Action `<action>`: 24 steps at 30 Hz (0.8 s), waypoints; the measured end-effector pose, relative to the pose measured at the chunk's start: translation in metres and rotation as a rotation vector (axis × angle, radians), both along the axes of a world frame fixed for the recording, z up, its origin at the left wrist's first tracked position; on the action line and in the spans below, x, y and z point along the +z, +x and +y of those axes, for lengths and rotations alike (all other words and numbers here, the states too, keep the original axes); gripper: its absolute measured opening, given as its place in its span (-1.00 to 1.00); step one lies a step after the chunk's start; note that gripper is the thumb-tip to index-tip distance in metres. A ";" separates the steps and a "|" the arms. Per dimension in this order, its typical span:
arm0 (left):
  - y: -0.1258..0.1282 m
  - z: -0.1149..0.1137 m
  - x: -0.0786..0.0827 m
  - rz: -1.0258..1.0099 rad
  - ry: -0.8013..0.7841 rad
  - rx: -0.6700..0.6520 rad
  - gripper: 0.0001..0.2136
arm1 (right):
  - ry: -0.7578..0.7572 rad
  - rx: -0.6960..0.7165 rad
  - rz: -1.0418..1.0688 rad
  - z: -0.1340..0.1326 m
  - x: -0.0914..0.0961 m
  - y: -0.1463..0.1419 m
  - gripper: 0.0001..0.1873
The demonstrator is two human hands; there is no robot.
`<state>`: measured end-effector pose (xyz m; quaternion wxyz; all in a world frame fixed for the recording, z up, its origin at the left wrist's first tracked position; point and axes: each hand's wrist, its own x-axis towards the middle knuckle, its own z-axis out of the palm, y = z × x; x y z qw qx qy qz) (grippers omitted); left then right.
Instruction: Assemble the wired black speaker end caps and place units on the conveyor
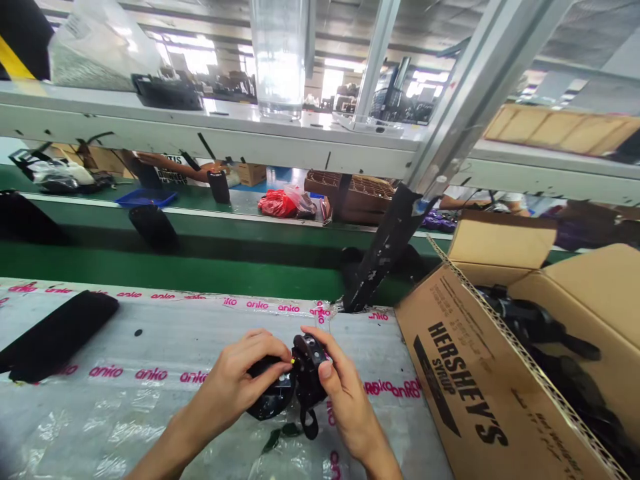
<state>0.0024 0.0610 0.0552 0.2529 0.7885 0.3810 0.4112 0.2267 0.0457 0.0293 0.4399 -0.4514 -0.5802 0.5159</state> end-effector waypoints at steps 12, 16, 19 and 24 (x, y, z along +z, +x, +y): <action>0.013 0.005 0.008 0.027 -0.106 0.038 -0.86 | -0.031 -0.044 0.201 -0.008 -0.022 -0.001 -0.32; 0.010 0.007 0.010 -0.012 -0.222 0.036 -0.89 | 0.034 0.001 -0.029 -0.013 0.005 0.006 -0.30; 0.004 0.004 0.008 -0.109 -0.311 0.038 -0.91 | -0.009 0.068 -0.092 -0.019 0.020 0.007 -0.19; 0.001 -0.003 -0.001 -0.164 -0.351 0.081 -0.84 | -0.034 0.033 -0.162 -0.018 0.033 -0.004 -0.07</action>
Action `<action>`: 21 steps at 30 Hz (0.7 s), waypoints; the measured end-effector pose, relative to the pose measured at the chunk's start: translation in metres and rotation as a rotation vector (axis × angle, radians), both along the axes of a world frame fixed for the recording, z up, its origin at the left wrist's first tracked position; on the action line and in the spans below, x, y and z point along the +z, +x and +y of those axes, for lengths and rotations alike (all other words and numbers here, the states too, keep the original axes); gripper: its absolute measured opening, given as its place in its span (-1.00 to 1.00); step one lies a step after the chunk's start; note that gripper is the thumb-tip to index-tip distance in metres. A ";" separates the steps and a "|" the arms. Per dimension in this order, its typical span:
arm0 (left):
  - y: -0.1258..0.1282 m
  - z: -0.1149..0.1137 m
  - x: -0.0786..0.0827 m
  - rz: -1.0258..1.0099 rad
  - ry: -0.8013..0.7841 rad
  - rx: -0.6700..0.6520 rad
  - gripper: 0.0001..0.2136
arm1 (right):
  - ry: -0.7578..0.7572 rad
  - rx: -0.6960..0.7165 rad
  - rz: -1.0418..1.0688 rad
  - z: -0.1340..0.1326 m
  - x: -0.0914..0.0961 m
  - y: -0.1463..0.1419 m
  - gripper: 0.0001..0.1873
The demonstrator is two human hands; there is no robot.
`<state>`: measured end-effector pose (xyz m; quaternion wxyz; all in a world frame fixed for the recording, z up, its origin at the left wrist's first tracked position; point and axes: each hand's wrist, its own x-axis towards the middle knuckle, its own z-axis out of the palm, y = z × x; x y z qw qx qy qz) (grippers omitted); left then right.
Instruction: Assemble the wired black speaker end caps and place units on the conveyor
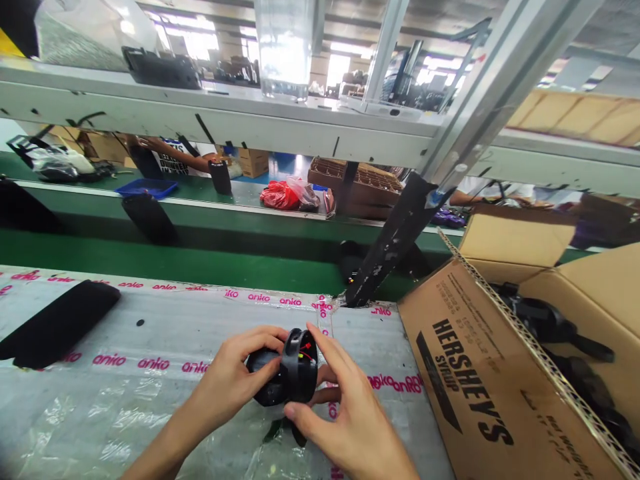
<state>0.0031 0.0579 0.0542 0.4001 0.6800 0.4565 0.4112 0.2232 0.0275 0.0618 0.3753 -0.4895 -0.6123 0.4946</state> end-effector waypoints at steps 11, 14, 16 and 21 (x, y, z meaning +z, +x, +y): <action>-0.007 -0.019 -0.044 -0.490 -0.203 0.079 -0.62 | 0.291 -0.147 -0.471 0.007 -0.008 -0.046 -0.06; -0.004 -0.020 -0.050 -0.446 -0.166 0.052 -0.58 | 0.281 -0.121 -0.417 0.002 -0.013 -0.046 -0.09; -0.001 -0.017 -0.053 -0.422 -0.121 0.048 -0.59 | 0.203 -0.043 -0.334 -0.001 -0.014 -0.036 -0.20; 0.004 -0.005 -0.059 -0.485 -0.015 0.018 -0.53 | -0.001 -0.060 -0.048 -0.005 -0.043 -0.017 -0.43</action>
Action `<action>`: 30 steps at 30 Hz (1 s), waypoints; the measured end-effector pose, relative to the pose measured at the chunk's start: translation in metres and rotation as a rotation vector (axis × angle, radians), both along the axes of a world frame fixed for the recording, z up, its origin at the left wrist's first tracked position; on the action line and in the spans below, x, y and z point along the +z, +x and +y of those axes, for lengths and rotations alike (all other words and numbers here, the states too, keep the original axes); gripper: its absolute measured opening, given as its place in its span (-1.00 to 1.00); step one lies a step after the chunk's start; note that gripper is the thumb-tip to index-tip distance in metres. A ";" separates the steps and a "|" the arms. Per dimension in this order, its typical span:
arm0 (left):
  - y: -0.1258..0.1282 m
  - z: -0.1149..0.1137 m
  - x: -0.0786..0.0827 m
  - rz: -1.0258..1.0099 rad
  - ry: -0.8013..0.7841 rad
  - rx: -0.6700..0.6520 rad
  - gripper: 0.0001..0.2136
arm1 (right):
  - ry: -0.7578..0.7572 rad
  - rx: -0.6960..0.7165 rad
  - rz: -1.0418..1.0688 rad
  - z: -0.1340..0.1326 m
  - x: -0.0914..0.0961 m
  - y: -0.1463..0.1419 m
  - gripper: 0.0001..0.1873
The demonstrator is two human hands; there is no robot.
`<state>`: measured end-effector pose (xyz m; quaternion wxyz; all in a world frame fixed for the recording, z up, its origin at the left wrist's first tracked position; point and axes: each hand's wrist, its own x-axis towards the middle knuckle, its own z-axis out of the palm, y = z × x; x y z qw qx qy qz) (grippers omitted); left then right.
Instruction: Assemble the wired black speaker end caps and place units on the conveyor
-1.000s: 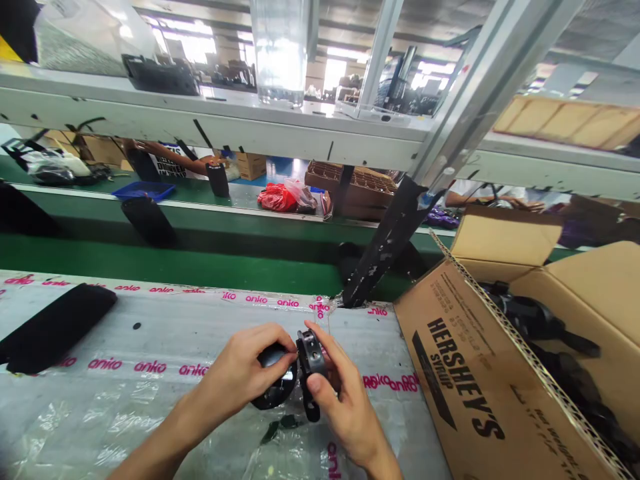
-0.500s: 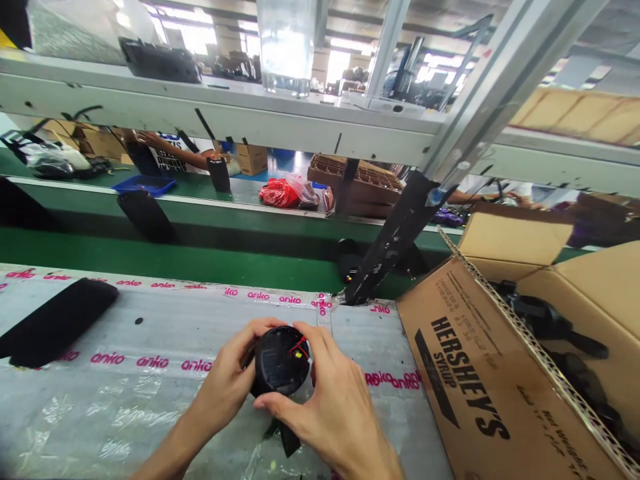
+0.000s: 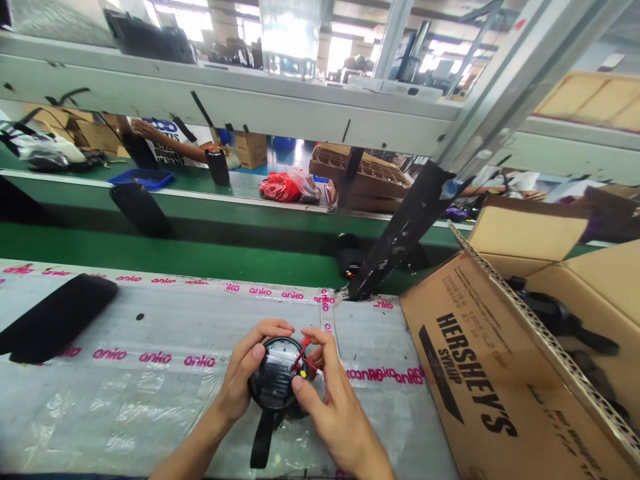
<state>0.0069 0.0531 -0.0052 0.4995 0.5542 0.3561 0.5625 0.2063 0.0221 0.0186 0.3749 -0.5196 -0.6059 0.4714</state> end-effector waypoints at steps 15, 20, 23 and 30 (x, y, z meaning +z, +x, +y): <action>-0.004 0.000 -0.010 0.058 0.138 -0.092 -0.40 | 0.141 -0.327 0.454 -0.012 -0.049 -0.028 -0.72; -0.017 0.003 -0.017 0.135 0.244 -0.141 -0.15 | 0.114 -0.322 0.453 -0.006 -0.038 -0.034 -0.76; -0.015 0.003 -0.020 0.086 0.233 -0.092 -0.13 | 0.144 -0.183 0.494 -0.012 -0.042 -0.027 -0.60; -0.010 -0.004 -0.015 0.053 0.276 -0.095 -0.21 | 0.251 0.068 0.066 -0.029 -0.058 -0.007 0.16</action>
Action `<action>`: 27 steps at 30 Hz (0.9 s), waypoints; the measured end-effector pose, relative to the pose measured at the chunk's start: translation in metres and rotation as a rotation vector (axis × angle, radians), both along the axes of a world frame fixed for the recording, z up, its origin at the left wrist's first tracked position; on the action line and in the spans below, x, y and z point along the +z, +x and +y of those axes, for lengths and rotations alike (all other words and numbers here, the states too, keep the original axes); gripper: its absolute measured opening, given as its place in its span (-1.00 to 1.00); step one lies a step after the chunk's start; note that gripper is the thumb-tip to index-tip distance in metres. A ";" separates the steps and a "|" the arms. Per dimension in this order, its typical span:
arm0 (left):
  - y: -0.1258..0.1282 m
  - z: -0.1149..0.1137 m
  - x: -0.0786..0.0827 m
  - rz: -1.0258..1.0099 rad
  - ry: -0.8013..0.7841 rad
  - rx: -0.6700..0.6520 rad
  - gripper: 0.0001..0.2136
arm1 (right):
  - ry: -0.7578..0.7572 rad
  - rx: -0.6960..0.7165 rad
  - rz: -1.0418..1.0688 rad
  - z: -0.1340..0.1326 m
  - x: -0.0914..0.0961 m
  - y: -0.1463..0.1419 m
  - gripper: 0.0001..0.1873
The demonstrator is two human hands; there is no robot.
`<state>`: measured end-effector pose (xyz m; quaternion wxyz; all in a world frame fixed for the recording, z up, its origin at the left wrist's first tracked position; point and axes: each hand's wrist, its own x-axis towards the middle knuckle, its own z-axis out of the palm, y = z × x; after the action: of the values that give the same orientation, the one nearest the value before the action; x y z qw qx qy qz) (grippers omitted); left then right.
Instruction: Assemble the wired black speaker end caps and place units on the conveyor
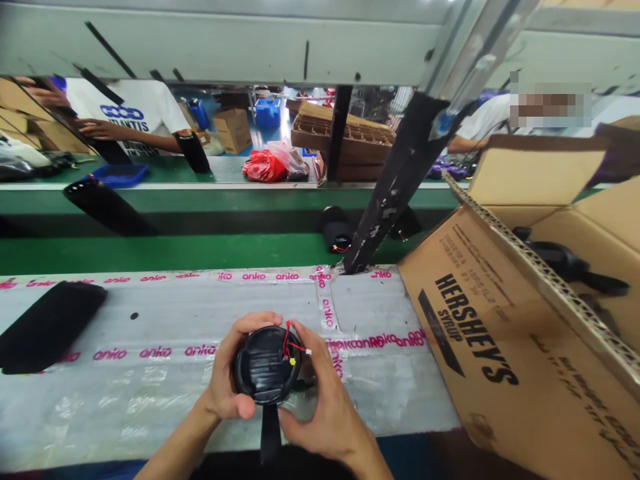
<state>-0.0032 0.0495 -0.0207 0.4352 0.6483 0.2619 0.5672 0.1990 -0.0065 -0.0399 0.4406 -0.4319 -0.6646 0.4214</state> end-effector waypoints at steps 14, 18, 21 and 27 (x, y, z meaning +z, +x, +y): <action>-0.007 -0.020 -0.006 0.121 -0.243 -0.022 -0.24 | -0.256 -0.211 0.421 0.000 0.026 -0.019 -0.58; 0.006 -0.037 -0.003 0.060 -0.382 0.230 -0.37 | -0.219 -0.356 0.463 -0.003 0.032 -0.037 -0.66; 0.020 -0.047 -0.006 -0.081 -0.401 0.401 -0.56 | -0.139 -0.422 0.437 -0.008 0.030 -0.042 -0.73; 0.043 -0.048 -0.005 -0.199 -0.401 0.530 -0.62 | -0.032 -0.479 0.298 -0.015 0.030 -0.044 -0.72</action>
<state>0.0394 0.0016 -0.0255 0.4149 0.4008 0.4839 0.6580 0.1546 -0.0211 -0.0095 0.6137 -0.5169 -0.4646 0.3745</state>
